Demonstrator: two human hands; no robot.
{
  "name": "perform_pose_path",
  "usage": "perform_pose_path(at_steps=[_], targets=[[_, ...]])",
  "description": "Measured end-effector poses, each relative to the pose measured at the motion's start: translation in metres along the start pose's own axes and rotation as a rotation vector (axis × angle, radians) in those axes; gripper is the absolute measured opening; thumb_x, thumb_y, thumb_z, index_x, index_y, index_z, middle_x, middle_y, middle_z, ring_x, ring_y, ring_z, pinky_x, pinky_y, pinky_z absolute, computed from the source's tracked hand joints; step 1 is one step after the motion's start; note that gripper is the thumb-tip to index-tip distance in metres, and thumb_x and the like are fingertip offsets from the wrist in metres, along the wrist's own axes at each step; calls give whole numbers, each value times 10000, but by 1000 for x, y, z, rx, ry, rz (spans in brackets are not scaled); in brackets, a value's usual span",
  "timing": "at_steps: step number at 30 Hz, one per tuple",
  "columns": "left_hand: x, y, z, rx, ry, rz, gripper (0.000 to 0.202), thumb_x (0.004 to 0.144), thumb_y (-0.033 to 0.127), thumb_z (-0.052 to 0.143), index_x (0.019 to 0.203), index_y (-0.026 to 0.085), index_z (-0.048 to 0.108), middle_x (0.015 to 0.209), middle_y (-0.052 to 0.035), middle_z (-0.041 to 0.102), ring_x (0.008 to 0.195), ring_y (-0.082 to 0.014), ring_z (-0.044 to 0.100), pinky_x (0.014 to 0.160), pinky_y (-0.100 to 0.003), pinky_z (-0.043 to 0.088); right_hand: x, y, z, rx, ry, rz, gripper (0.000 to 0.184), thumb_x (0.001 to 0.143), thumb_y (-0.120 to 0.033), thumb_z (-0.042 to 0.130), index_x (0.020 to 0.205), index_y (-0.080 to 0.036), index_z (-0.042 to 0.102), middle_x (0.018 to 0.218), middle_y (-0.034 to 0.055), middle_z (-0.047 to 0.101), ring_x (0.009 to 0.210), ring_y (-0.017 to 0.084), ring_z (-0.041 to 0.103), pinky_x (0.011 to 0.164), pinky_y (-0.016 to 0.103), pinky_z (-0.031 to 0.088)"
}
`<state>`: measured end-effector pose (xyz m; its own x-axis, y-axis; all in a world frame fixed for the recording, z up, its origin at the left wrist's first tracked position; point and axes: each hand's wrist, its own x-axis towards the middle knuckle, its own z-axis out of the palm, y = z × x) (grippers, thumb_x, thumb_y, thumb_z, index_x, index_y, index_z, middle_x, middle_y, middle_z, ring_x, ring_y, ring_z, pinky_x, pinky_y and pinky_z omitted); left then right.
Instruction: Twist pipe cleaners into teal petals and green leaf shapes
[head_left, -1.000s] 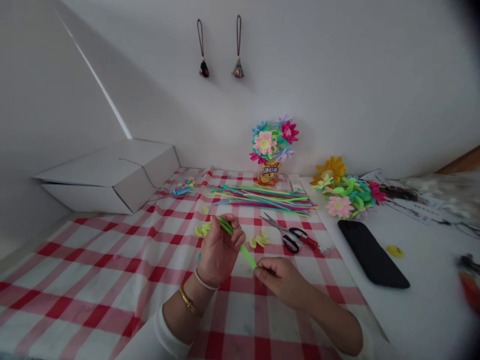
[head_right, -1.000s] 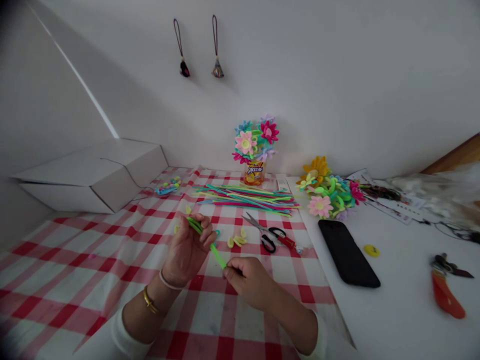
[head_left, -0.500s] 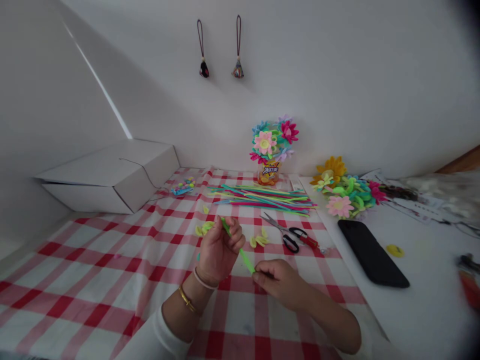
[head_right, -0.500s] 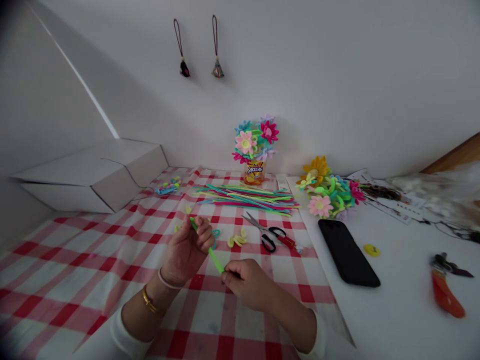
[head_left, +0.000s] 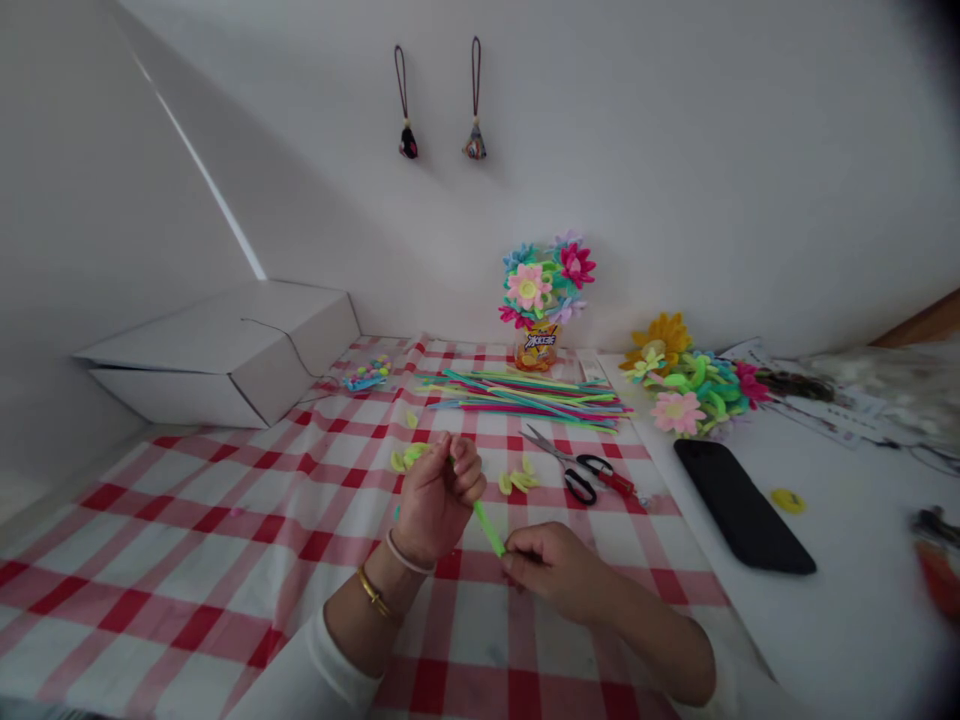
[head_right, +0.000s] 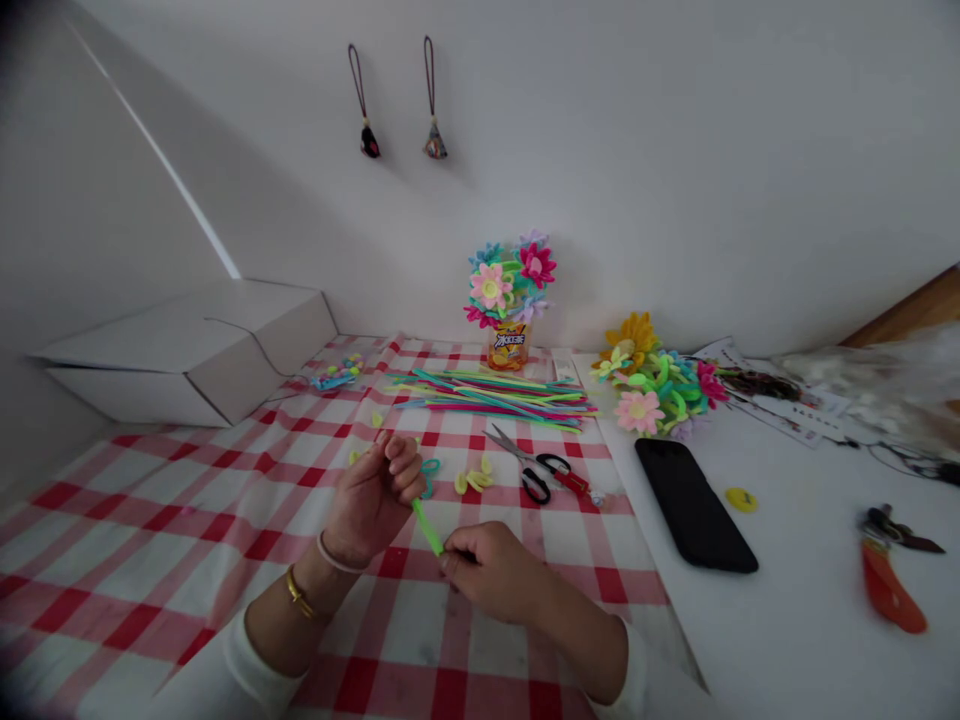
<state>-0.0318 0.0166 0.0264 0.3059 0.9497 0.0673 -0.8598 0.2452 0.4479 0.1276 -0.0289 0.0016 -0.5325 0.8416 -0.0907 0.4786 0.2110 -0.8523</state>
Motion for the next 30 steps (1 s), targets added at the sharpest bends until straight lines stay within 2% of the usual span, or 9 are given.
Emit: perform_pose_path(at_steps=[2, 5, 7, 9, 12, 15, 18, 23, 30], targets=[[3, -2, -1, 33, 17, 42, 259, 873, 287, 464, 675, 135, 530, 578, 30, 435, 436, -47, 378, 419, -175, 337, 0, 1, 0, 18, 13, 6, 229, 759, -170, 461, 536, -166, 407, 510, -52, 392, 504, 71, 349, 466, 204, 242], [5, -4, 0, 97, 79, 57, 241, 870, 331, 469, 868, 133, 607, 807, -49, 606, 689, -120, 581, 658, -260, 486, 0, 3, 0, 63, 69, 31, 246, 780, -200, 456, 541, -168, 412, 510, -53, 375, 497, 72, 342, 462, 207, 240], [5, -5, 1, 137, 117, 11, 238, 859, 301, 496, 991, 136, 604, 979, -91, 630, 877, -178, 607, 793, -321, 486, 0, 4, -1, 115, 122, 59, 251, 801, -229, 447, 557, -172, 426, 508, -54, 368, 485, 72, 335, 455, 209, 237], [4, -7, 2, 188, 164, -19, 214, 835, 226, 534, 1017, 138, 604, 1017, -99, 638, 915, -197, 614, 825, -348, 483, 0, 5, 0, 156, 169, 82, 257, 810, -248, 449, 564, -174, 437, 502, -55, 369, 473, 71, 328, 447, 209, 236], [3, -7, 3, 264, 224, -40, 174, 790, 143, 581, 955, 121, 632, 919, -87, 665, 804, -182, 639, 756, -337, 507, 0, 6, 0, 173, 163, 92, 274, 803, -264, 483, 547, -169, 455, 494, -54, 367, 464, 69, 314, 437, 207, 235], [3, -6, 2, 300, 192, -66, 145, 773, 136, 595, 900, 100, 654, 767, -48, 657, 593, -105, 593, 590, -251, 498, 0, 6, -5, 196, 115, 61, 281, 797, -334, 526, 577, -160, 539, 513, -39, 427, 482, 79, 363, 450, 207, 279], [2, -6, -2, 361, 105, -200, 153, 756, 163, 614, 873, 79, 667, 676, -33, 639, 446, -62, 509, 447, -200, 433, -1, 4, -17, 302, 244, 39, 310, 808, -416, 514, 663, -160, 614, 584, -4, 538, 552, 112, 477, 518, 225, 373], [-5, -13, -8, 465, -50, -575, 219, 757, 227, 611, 905, 74, 664, 760, -118, 696, 489, -154, 619, 461, -252, 483, 0, 2, -40, 455, 516, 47, 210, 745, -374, 609, 779, -173, 662, 751, 26, 644, 720, 150, 569, 679, 265, 436], [-9, -19, -3, 458, -58, -707, 200, 743, 240, 634, 867, 84, 658, 722, -101, 701, 496, -159, 638, 484, -259, 515, 0, 1, -41, 526, 407, 67, 175, 712, -332, 618, 742, -166, 664, 713, 24, 640, 688, 153, 559, 676, 292, 431]])
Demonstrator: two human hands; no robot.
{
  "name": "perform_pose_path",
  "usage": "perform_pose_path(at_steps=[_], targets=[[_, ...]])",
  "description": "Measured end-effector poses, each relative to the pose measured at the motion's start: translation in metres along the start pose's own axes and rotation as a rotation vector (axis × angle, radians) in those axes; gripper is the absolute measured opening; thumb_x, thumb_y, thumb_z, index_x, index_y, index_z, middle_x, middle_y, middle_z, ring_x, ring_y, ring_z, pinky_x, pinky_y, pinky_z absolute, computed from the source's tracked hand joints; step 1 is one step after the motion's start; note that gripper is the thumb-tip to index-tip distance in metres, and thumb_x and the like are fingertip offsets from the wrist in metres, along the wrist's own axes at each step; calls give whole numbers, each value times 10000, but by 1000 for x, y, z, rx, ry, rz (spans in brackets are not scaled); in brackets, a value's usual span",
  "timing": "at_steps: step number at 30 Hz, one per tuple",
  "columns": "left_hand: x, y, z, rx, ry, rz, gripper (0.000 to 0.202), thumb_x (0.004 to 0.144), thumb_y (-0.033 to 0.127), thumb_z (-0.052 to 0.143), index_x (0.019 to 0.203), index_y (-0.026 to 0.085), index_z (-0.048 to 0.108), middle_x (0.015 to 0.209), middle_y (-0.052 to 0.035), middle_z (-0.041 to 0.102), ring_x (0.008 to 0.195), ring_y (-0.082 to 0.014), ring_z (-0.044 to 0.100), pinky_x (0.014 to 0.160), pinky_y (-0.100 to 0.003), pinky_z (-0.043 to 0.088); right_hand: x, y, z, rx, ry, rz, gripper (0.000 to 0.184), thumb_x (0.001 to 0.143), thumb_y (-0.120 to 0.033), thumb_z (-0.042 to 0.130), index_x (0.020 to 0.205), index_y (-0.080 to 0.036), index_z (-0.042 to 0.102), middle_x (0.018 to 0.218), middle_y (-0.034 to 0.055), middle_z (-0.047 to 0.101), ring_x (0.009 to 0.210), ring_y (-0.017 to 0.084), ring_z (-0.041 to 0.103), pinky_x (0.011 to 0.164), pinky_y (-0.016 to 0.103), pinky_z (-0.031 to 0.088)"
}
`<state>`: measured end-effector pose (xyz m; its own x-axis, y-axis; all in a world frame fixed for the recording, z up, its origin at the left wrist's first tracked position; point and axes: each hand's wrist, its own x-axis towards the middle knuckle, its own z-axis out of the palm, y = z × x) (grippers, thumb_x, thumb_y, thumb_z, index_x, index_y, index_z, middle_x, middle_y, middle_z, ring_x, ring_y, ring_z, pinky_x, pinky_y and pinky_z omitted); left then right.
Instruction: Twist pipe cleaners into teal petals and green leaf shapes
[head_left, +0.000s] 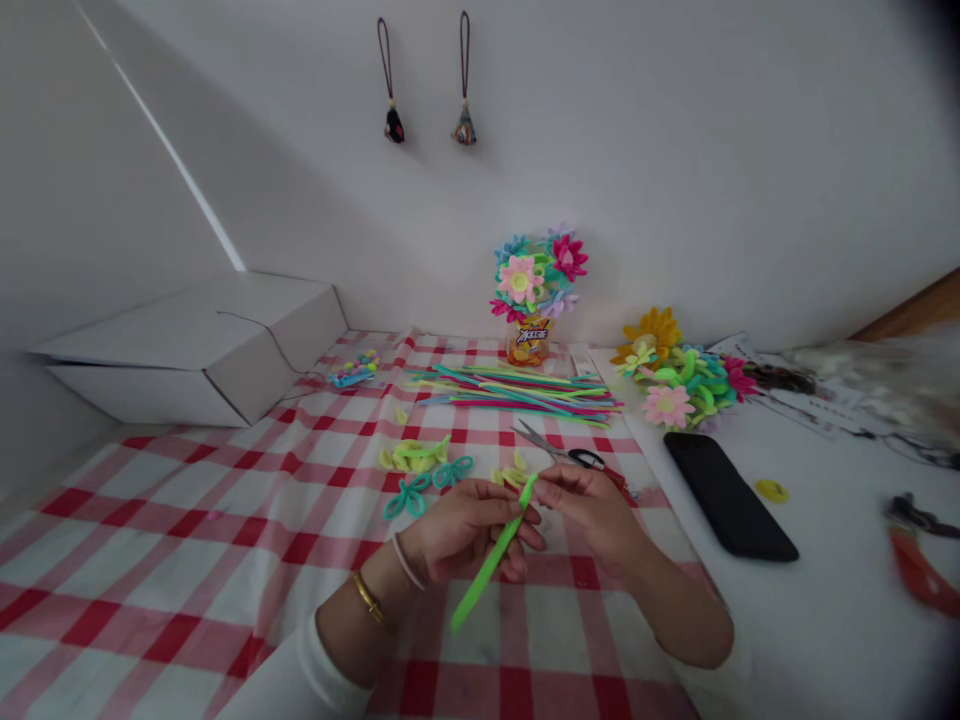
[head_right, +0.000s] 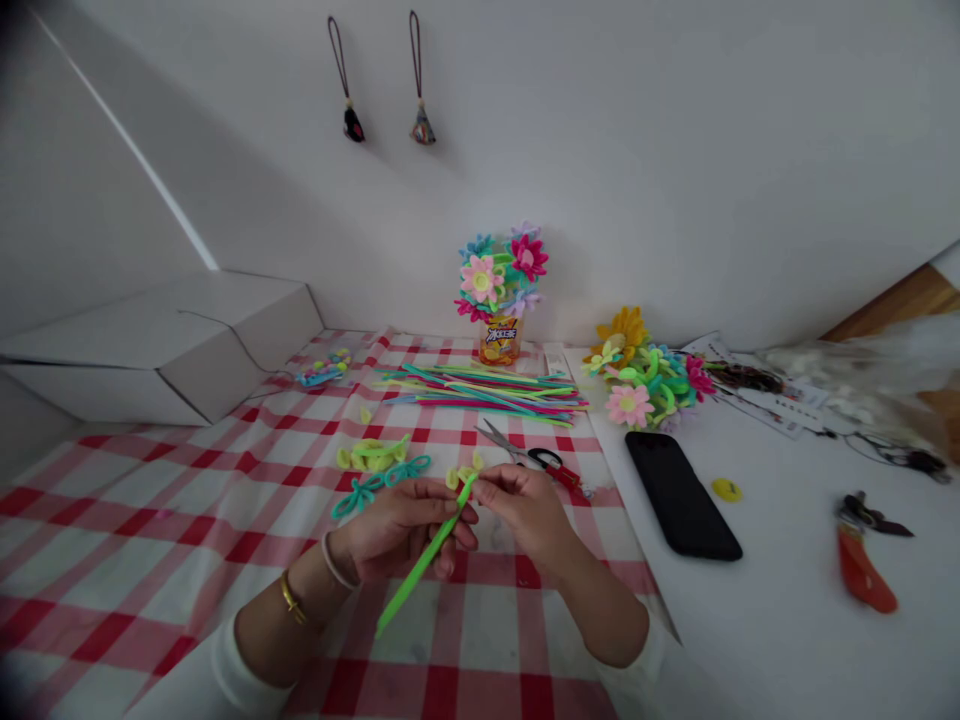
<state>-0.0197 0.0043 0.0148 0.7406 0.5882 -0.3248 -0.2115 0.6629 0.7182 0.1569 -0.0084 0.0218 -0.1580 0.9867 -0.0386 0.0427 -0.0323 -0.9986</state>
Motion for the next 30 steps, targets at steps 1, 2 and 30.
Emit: perform_pose_path(at_steps=[1, 2, 30], targets=[[0, 0, 0, 5, 11, 2, 209, 733, 243, 645, 869, 85, 658, 716, -99, 701, 486, -155, 633, 476, -254, 512, 0, 0, 0, -15, 3, -2, 173, 712, -328, 609, 732, -163, 657, 702, 22, 631, 681, 152, 552, 668, 289, 427], [1, 0, 1, 13, 28, 11, 217, 718, 243, 660, 868, 85, 657, 711, -97, 700, 474, -149, 627, 465, -248, 507, 0, 0, 1, -32, 17, -4, 167, 712, -322, 601, 719, -162, 648, 689, 18, 620, 671, 149, 544, 657, 285, 422], [2, -3, 7, 134, 136, 263, 214, 722, 325, 654, 737, 134, 559, 573, -10, 603, 353, -33, 383, 338, -189, 116, -2, 12, 8, 406, 28, -37, 149, 626, -289, 713, 708, -193, 635, 638, -24, 558, 624, 116, 496, 618, 263, 394]])
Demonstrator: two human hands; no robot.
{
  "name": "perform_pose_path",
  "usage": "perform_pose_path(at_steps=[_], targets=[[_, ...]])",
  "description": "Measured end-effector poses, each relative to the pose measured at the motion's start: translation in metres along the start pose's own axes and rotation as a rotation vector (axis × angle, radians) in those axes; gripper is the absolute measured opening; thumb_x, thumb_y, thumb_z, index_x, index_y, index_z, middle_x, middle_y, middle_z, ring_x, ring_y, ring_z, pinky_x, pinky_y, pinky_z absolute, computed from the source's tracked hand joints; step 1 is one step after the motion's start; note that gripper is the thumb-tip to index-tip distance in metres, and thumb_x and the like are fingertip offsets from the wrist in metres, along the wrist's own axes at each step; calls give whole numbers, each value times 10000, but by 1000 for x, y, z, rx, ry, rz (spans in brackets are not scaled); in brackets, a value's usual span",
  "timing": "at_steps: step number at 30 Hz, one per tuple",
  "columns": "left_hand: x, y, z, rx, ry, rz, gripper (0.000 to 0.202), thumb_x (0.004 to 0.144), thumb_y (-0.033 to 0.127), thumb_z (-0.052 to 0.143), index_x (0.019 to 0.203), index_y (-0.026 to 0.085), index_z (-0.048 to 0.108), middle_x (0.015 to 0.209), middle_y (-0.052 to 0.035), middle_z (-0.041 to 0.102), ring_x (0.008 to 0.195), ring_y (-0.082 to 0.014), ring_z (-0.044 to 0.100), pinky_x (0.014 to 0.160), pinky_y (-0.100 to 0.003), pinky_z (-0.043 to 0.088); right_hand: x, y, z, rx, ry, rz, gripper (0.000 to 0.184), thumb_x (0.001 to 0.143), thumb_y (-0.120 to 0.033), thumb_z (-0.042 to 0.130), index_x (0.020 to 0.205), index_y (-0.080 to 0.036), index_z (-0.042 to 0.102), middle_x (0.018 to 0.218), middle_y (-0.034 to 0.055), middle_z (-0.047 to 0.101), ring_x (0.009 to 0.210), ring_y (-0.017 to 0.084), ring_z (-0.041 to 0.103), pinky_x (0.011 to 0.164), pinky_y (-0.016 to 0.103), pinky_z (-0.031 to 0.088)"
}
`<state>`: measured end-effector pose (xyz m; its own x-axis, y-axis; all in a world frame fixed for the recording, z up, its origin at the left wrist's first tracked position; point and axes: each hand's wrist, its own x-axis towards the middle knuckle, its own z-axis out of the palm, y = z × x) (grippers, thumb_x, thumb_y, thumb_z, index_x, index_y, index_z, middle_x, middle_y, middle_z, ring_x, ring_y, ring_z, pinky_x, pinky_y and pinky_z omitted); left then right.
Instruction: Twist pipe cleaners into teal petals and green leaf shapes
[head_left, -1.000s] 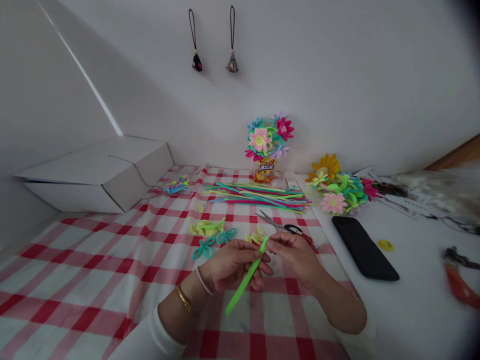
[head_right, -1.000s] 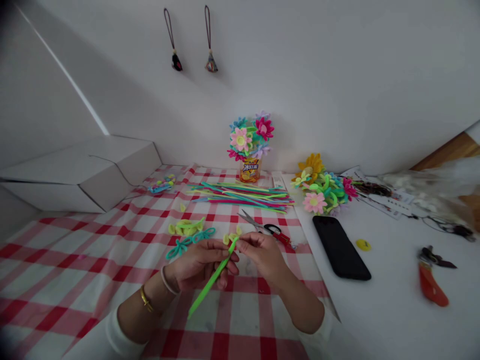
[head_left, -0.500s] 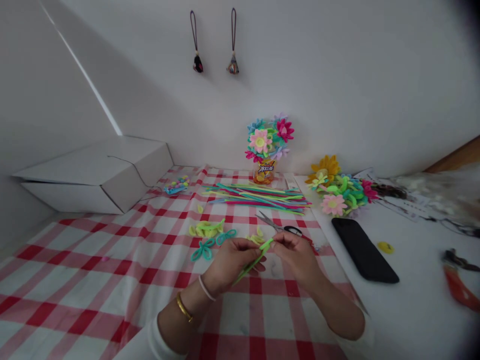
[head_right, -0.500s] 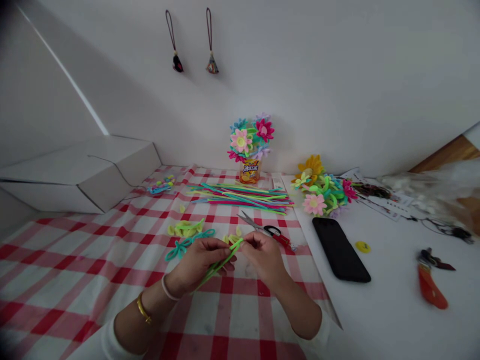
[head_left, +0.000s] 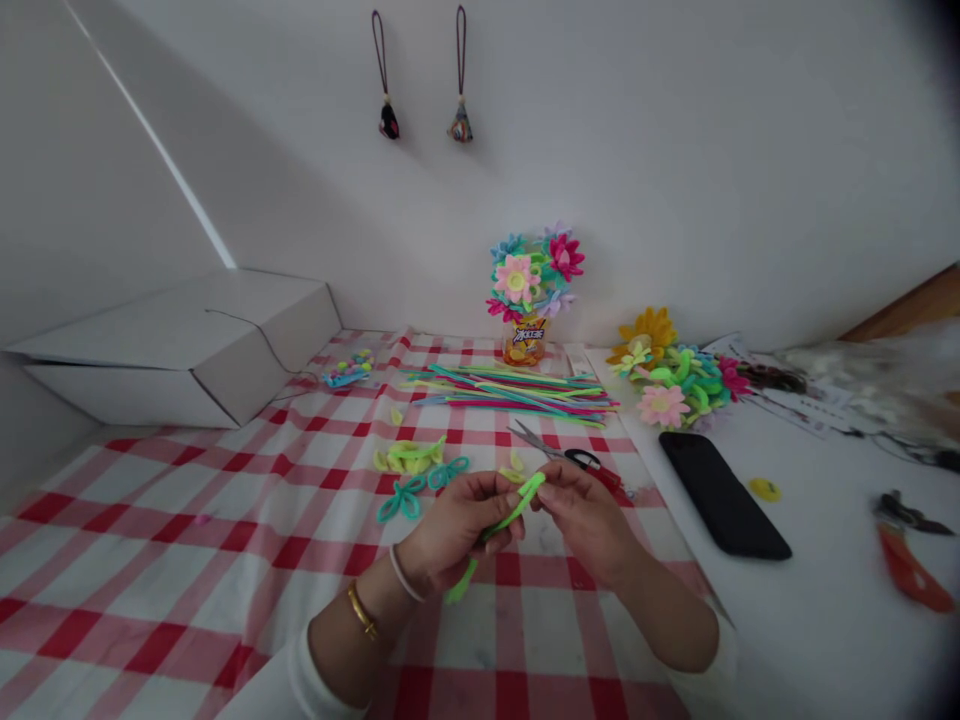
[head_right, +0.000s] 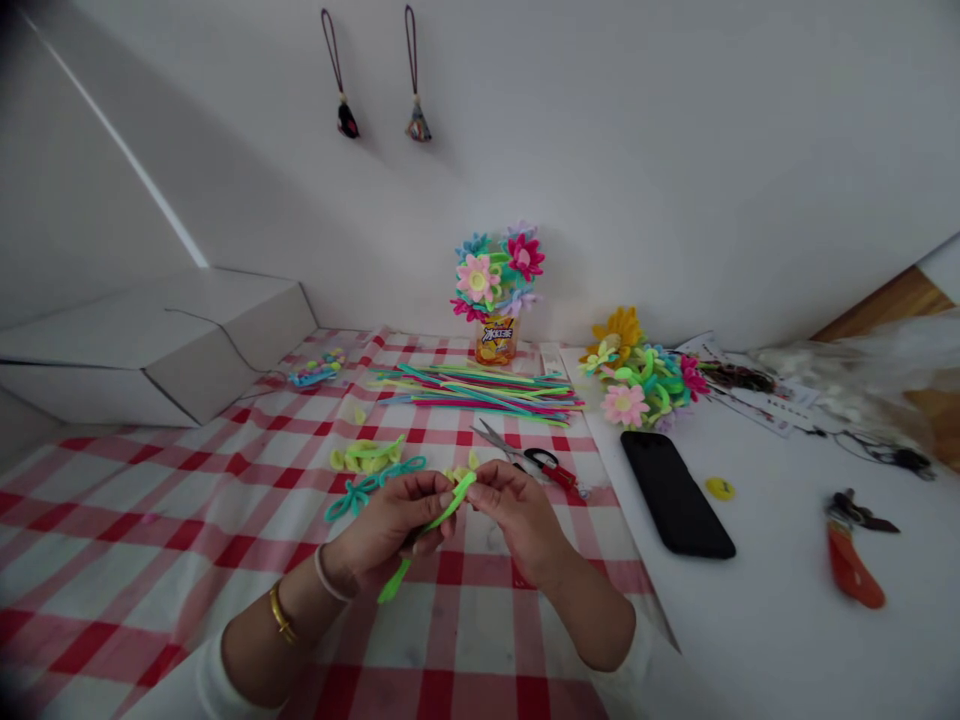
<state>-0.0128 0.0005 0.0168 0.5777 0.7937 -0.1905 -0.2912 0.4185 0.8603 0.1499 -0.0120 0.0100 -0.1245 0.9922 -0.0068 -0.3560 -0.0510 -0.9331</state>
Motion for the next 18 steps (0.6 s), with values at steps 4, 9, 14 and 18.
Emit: perform_pose_path(at_steps=[4, 9, 14, 18], targets=[[0, 0, 2, 14, 18, 0, 216, 717, 322, 657, 741, 137, 547, 564, -5, 596, 349, -28, 370, 348, -189, 117, -1, 3, 0, -33, 31, -8, 167, 607, -288, 736, 704, -189, 643, 667, -17, 573, 638, 119, 507, 625, 263, 410], [0, -4, 8, 13, 35, 41, 267, 693, 344, 680, 724, 153, 497, 574, -6, 602, 366, -38, 392, 347, -175, 152, 1, 6, -1, -83, 63, -8, 138, 637, -263, 696, 667, -182, 588, 633, -27, 567, 578, 114, 505, 588, 264, 406], [-1, -4, 5, -18, 14, 8, 264, 661, 305, 708, 724, 148, 506, 599, -15, 618, 364, -42, 409, 338, -173, 158, 1, 3, 1, -25, 32, 40, 55, 645, -199, 646, 650, -188, 593, 610, -30, 575, 558, 115, 515, 579, 263, 409], [0, -3, 3, -47, -27, -20, 223, 693, 296, 682, 734, 137, 532, 602, -24, 621, 350, -39, 397, 328, -177, 150, 0, 0, 5, 86, -42, 93, 45, 644, -199, 648, 666, -183, 612, 618, -22, 596, 546, 123, 538, 584, 277, 423]])
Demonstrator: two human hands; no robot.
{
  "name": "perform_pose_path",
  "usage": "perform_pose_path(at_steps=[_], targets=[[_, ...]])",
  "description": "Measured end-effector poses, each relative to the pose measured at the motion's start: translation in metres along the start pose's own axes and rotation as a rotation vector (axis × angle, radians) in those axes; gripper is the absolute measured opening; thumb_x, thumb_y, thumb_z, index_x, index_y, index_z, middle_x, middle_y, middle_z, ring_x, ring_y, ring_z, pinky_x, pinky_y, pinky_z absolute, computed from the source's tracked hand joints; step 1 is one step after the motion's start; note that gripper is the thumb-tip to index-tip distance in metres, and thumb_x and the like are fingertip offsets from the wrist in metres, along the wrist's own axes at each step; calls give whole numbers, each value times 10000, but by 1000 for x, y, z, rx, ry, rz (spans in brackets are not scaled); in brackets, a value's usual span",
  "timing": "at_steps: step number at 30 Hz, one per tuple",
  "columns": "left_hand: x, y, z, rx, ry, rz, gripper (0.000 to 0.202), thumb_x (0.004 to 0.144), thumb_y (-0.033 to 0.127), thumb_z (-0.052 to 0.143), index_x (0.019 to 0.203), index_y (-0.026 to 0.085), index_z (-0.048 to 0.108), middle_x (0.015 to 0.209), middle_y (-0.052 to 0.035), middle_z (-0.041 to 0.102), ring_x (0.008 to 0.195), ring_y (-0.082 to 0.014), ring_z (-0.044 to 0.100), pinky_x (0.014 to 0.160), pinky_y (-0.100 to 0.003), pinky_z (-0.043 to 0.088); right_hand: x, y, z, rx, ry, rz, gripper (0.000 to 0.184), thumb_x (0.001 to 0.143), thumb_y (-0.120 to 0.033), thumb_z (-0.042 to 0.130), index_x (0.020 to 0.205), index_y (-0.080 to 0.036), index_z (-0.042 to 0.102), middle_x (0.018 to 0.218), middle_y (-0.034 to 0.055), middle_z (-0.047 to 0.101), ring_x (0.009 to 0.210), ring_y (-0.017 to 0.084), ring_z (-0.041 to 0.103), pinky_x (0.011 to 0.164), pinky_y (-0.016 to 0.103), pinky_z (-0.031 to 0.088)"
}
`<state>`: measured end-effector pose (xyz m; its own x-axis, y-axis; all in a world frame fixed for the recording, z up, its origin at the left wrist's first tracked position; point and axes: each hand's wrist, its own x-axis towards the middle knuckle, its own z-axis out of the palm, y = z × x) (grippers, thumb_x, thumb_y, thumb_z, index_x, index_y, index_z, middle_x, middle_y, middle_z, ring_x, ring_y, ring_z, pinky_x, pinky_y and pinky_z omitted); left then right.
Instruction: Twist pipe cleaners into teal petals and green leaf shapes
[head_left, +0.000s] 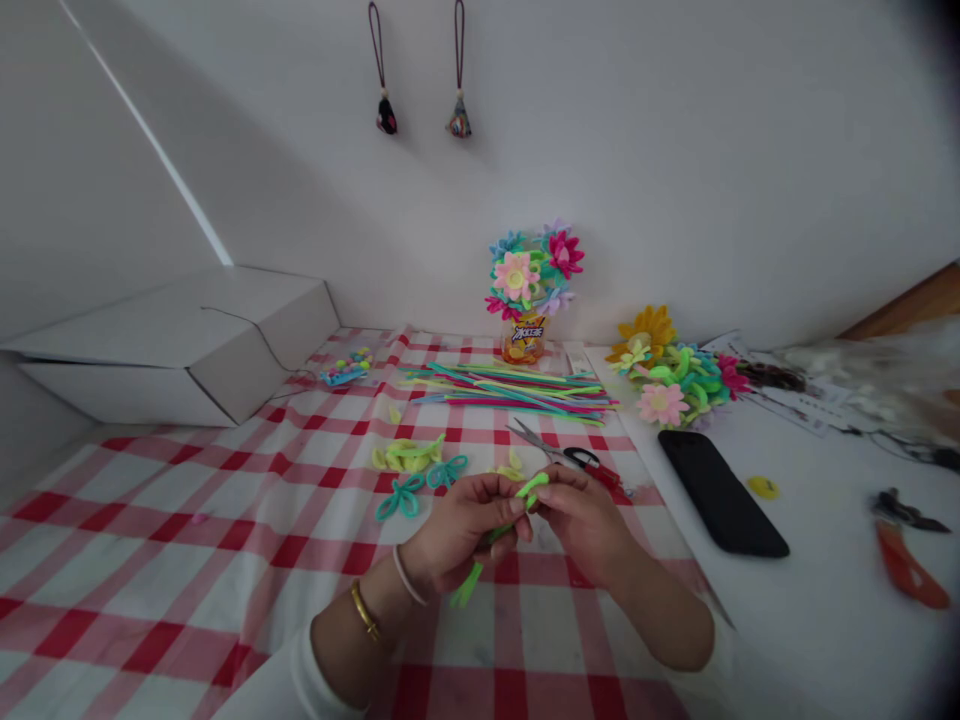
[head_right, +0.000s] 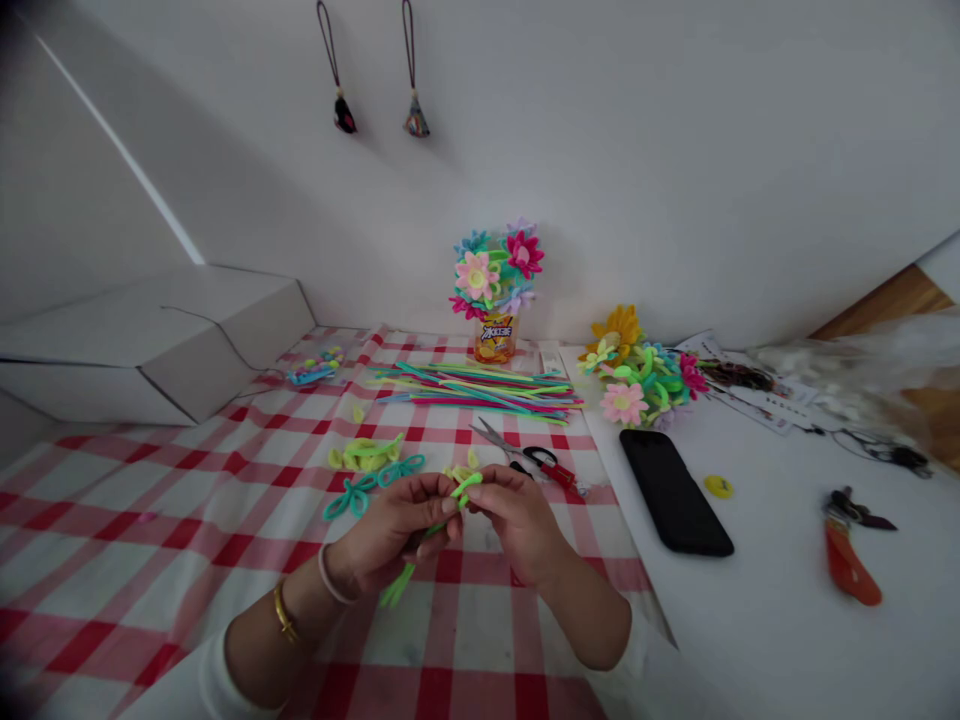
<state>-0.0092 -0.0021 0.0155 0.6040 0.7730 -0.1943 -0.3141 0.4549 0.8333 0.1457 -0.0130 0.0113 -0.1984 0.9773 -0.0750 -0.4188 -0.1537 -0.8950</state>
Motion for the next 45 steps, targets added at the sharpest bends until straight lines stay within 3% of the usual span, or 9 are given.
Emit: perform_pose_path(at_steps=[7, 13, 22, 33, 38, 45], targets=[[-1, 0, 0, -71, -59, -14, 195, 705, 266, 682, 739, 117, 560, 579, -22, 613, 326, -12, 331, 334, -179, 133, -3, 3, 0, 73, -71, -21, 82, 689, -264, 666, 719, -196, 630, 663, -9, 606, 589, 130, 557, 603, 286, 445], [-1, -1, -1, -65, -23, -18, 204, 682, 268, 707, 748, 118, 585, 547, -17, 610, 323, -12, 321, 343, -182, 131, -3, 7, 0, 146, -18, -89, 101, 650, -244, 712, 738, -216, 670, 725, -1, 637, 640, 145, 573, 618, 289, 460], [2, -1, -1, -41, 51, -6, 229, 593, 261, 764, 692, 121, 612, 529, -22, 620, 333, -24, 351, 361, -187, 152, -1, 9, 0, 232, -62, -77, 29, 715, -231, 664, 719, -206, 650, 722, 7, 632, 658, 148, 562, 608, 292, 447], [2, 0, 1, -19, 114, -26, 213, 590, 234, 757, 669, 112, 601, 553, -36, 633, 378, -66, 464, 350, -180, 257, 4, -9, -7, 110, 125, -189, 138, 684, -310, 708, 636, -200, 640, 637, -22, 571, 613, 113, 498, 606, 258, 414], [2, -1, -1, -109, 69, -28, 182, 632, 233, 735, 708, 132, 604, 595, -32, 642, 376, -73, 478, 323, -174, 242, 1, -6, -8, -48, 7, -198, 209, 665, -306, 737, 855, -240, 681, 798, 4, 647, 741, 147, 570, 701, 292, 449], [-2, 0, -2, -98, -11, -89, 158, 681, 255, 702, 722, 115, 642, 577, -25, 609, 356, -63, 461, 307, -173, 217, -1, -4, -7, -115, -101, -215, 174, 728, -205, 687, 893, -253, 666, 828, -6, 670, 738, 119, 598, 698, 256, 474]])
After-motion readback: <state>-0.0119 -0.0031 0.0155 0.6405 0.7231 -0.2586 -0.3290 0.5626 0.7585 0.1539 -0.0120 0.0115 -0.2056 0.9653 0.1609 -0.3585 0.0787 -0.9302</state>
